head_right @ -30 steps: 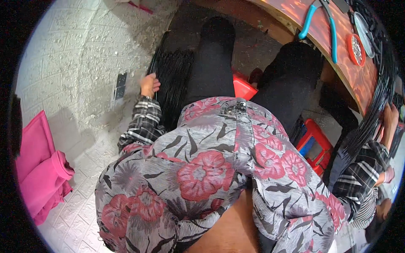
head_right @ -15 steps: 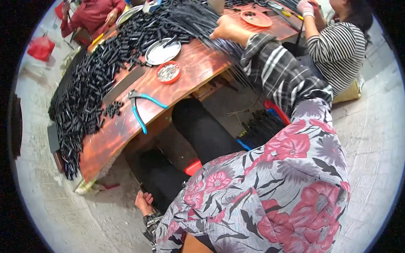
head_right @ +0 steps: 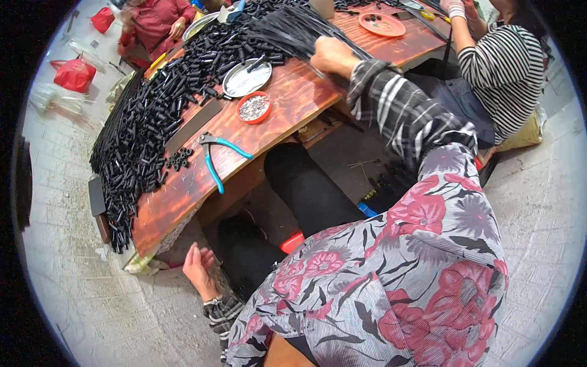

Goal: Assembling plastic components onto bundles of thin rods or wires at a manufacturing workstation.

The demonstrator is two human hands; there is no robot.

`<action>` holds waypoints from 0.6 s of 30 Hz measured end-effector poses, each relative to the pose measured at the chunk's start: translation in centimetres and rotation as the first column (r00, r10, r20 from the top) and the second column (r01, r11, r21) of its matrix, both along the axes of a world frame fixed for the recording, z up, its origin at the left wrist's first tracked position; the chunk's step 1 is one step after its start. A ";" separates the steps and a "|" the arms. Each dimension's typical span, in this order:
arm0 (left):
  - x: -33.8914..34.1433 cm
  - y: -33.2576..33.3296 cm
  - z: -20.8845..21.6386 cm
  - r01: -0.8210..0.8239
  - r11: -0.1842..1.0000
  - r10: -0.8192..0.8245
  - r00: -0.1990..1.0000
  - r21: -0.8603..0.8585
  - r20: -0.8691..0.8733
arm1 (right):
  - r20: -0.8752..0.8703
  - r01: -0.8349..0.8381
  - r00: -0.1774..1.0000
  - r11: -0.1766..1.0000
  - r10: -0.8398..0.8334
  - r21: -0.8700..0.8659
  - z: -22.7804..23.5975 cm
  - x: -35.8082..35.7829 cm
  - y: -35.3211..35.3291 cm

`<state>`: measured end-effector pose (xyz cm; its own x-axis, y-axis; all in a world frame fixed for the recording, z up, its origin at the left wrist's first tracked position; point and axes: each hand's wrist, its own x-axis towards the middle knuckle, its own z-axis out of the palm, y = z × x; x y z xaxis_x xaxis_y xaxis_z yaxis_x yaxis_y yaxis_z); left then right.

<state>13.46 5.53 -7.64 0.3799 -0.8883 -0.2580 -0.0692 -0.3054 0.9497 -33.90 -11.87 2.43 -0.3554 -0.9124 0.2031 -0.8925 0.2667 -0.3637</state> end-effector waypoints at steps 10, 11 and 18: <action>-10.0 -5.4 6.8 0.250 0.879 -0.211 0.968 -0.406 0.139 | 0.386 -0.203 0.912 0.969 0.135 0.142 2.7 -1.3 0.9; -10.7 -6.3 6.8 0.313 0.825 -0.227 0.946 -0.469 0.232 | 0.390 -0.187 0.914 0.969 0.110 0.164 2.4 -1.5 0.5; -15.0 -10.0 6.9 0.617 0.721 -0.116 0.555 -0.315 0.824 | 0.326 -0.126 0.942 0.986 0.083 0.113 2.9 -1.6 0.3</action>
<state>-1.53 -4.49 -0.79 -0.1938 -0.8607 0.4708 -0.7563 0.4367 0.4871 -35.48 -11.56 5.36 -0.2828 -0.9588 -0.0278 -0.7609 0.2419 -0.6021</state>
